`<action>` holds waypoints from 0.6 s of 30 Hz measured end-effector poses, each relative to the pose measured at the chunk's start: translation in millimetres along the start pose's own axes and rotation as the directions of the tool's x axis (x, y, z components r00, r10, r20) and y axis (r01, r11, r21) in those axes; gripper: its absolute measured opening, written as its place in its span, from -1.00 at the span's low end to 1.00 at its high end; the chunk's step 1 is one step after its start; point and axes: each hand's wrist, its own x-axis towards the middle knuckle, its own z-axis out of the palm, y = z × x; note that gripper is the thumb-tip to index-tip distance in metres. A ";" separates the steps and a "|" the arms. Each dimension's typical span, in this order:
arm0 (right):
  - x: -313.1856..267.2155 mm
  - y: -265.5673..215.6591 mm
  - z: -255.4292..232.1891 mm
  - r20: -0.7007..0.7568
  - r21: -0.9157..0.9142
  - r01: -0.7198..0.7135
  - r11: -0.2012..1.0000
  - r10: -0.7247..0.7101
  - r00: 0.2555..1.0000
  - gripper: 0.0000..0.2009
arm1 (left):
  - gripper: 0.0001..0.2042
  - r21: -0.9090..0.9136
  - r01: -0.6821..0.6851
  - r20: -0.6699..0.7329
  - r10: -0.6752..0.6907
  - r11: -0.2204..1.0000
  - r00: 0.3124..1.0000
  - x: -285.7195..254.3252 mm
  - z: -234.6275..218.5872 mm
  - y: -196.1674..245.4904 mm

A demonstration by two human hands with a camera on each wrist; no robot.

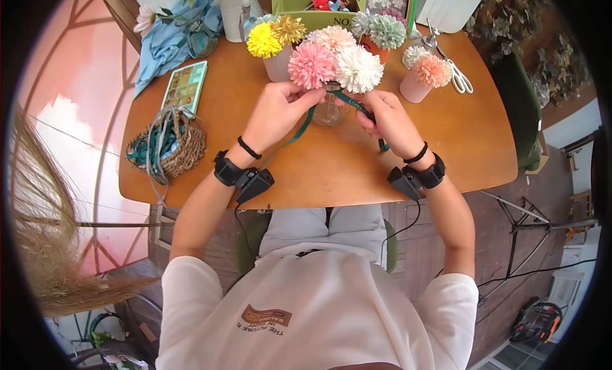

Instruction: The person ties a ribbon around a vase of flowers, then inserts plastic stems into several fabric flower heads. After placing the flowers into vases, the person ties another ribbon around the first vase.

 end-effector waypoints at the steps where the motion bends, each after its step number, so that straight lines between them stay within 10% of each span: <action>1: -3.0 -1.2 -0.9 0.051 0.053 -0.047 0.998 0.044 0.998 -0.66 | -0.73 0.012 0.033 -0.001 -0.033 0.999 0.999 -1.4 0.5 3.1; 7: -9.1 12.8 -6.4 0.235 0.320 -0.227 0.920 0.155 0.960 -0.68 | -0.74 -0.082 0.016 -0.042 -0.019 0.996 0.999 -2.1 6.8 0.0; 18: -13.2 24.0 13.8 0.166 0.218 0.121 0.968 -0.159 0.973 -0.65 | -0.77 -0.077 0.056 -0.056 -0.060 0.995 0.997 -6.4 8.6 0.0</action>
